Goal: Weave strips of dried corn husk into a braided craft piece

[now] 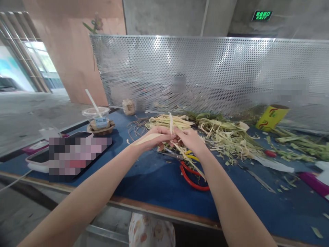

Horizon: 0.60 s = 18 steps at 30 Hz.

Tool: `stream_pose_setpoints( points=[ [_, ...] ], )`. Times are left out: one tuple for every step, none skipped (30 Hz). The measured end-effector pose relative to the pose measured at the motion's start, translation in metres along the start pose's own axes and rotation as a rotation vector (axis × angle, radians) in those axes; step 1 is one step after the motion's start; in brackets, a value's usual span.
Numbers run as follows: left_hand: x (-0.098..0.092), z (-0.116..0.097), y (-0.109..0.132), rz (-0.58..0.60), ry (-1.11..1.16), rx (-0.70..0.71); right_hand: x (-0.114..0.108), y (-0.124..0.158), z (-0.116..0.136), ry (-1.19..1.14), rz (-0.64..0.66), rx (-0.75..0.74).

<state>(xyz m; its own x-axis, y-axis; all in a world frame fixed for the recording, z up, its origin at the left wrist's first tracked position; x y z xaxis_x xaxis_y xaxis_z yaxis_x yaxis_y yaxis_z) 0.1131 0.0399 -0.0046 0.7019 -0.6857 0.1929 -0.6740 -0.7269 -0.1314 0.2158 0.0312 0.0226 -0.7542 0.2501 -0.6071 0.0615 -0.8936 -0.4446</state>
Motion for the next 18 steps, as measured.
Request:
stream_pose_setpoints(
  points=[
    [0.001,0.001,0.000,0.007,-0.002,-0.008,0.000,0.000,-0.001,0.018,-0.008,0.007],
    [0.001,0.001,0.001,0.011,-0.004,-0.016,-0.001,0.000,-0.002,0.058,-0.021,0.027],
    [0.001,0.002,0.001,0.012,-0.008,-0.020,-0.004,0.000,-0.002,0.085,-0.050,0.054],
    [0.001,0.002,0.001,0.008,-0.010,-0.022,-0.012,0.002,0.000,0.109,-0.121,0.060],
    [0.001,0.003,0.002,-0.001,-0.013,-0.025,-0.021,0.004,0.007,0.147,-0.209,0.029],
    [0.000,0.004,0.002,-0.006,-0.016,-0.029,-0.029,0.008,0.017,0.196,-0.290,-0.034],
    [0.000,0.005,0.002,-0.009,-0.019,-0.034,-0.035,0.014,0.032,0.275,-0.377,-0.154],
    [0.000,0.005,0.002,-0.012,-0.022,-0.034,-0.032,0.020,0.051,0.372,-0.384,-0.325],
    [-0.001,0.005,0.003,-0.018,-0.025,-0.024,-0.023,0.025,0.065,0.453,-0.341,-0.458],
    [-0.001,0.005,0.003,-0.028,-0.028,-0.006,-0.014,0.030,0.075,0.517,-0.289,-0.552],
    [-0.002,0.004,0.003,-0.041,-0.029,0.018,-0.004,0.034,0.081,0.559,-0.225,-0.614],
    [-0.002,0.002,0.003,-0.055,-0.034,0.040,0.004,0.037,0.085,0.575,-0.185,-0.657],
    [-0.003,0.002,0.003,-0.069,-0.044,0.053,0.010,0.039,0.088,0.567,-0.171,-0.693],
    [-0.003,0.002,0.003,-0.075,-0.055,0.053,0.014,0.039,0.089,0.549,-0.161,-0.710],
    [-0.002,0.003,0.003,-0.076,-0.066,0.045,0.016,0.039,0.089,0.525,-0.170,-0.713],
    [-0.002,0.004,0.002,-0.076,-0.078,0.034,0.015,0.037,0.087,0.504,-0.196,-0.698],
    [0.000,0.005,0.001,-0.064,-0.087,0.019,0.012,0.033,0.083,0.491,-0.238,-0.659],
    [0.002,0.006,0.000,-0.040,-0.090,0.003,0.007,0.029,0.078,0.491,-0.294,-0.599]
  ],
)
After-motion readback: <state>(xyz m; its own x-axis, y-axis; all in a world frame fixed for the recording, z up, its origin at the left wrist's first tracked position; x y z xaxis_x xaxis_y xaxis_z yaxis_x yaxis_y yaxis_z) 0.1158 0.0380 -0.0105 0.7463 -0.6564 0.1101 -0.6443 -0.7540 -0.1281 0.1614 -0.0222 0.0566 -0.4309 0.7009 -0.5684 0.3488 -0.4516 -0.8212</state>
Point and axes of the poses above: each hand's wrist, its own y-axis away from the middle knuckle, its own x-axis out of the palm, z = x × y, the point moved 8 cm from there along -y, towards the middle knuckle, and after that the axes turned 15 degrees about y, right-handed, at the moved point
